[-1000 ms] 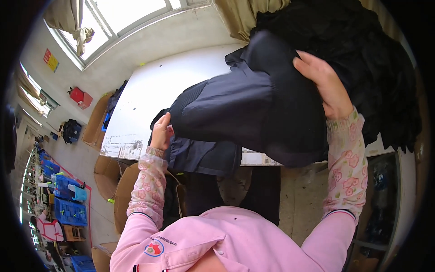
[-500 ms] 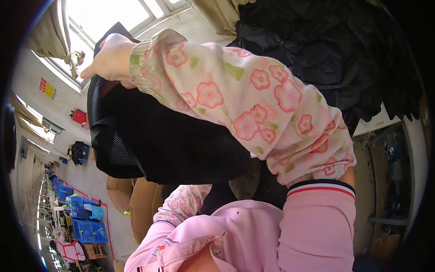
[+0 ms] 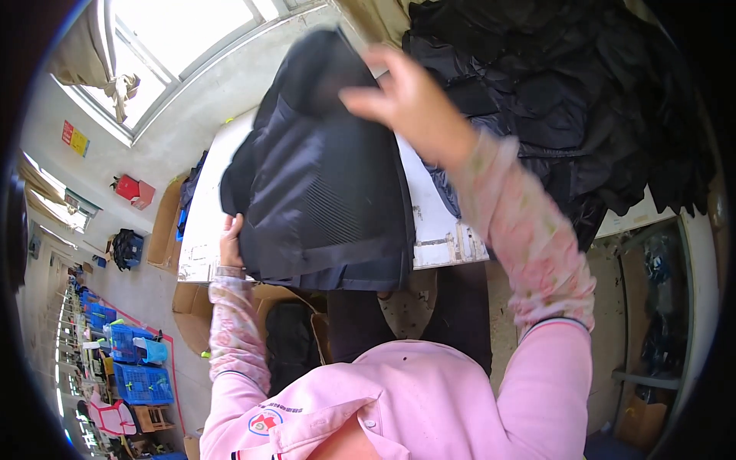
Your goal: Inspecting and sorting black fabric garment pieces in a manufacturing facility.
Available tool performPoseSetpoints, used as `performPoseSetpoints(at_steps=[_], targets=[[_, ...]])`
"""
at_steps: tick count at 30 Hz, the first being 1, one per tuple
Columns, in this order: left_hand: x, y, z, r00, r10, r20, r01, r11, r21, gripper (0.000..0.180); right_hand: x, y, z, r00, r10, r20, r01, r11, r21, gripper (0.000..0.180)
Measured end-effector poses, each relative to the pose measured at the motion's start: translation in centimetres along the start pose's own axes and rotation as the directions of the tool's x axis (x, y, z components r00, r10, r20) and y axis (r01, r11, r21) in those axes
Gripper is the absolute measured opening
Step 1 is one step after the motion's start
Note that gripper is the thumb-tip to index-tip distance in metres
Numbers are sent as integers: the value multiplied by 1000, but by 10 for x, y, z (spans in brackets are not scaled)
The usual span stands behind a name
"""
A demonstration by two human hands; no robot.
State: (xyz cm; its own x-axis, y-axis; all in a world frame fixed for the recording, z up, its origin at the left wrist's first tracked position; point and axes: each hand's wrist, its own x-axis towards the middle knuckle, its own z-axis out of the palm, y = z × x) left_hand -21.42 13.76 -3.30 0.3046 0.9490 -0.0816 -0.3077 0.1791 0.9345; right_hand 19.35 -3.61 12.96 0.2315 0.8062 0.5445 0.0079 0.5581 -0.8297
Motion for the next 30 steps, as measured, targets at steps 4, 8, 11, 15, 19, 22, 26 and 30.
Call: performPoseSetpoints(at_steps=[4, 8, 11, 15, 19, 22, 26, 30], targets=[[34, -7, -70, 991, 111, -77, -57, 861, 506, 31, -105, 169, -7, 888, 431, -163, -453, 879, -147, 62], [34, -51, -52, 869, 493, -47, 94, -72, 993, 52, -176, 292, 4, 798, 498, -340, -584, 778, -230, 65], [-7, -58, 74, 717, 510, 475, -522, -60, 851, 50, -174, 270, 1, 790, 469, -395, -592, 751, -293, 66], [-72, -114, 162, 721, 35, 692, -693, 19, 721, 68, -170, 262, 2, 800, 440, -409, -582, 736, -346, 67], [-70, -167, 144, 782, -122, 611, -615, 7, 789, 76, -134, 198, -34, 708, 683, -182, -669, 566, -481, 60], [-71, -165, 143, 788, -85, 609, -609, 27, 792, 77, -131, 174, -114, 970, 213, -119, -178, 284, -942, 72], [-71, -167, 144, 787, -96, 609, -607, 49, 793, 77, -140, 142, -176, 782, 581, -224, -164, -156, -974, 89], [-69, -168, 144, 783, -94, 614, -609, 83, 789, 75, -155, 152, -186, 888, 443, -124, -135, -8, -991, 33]])
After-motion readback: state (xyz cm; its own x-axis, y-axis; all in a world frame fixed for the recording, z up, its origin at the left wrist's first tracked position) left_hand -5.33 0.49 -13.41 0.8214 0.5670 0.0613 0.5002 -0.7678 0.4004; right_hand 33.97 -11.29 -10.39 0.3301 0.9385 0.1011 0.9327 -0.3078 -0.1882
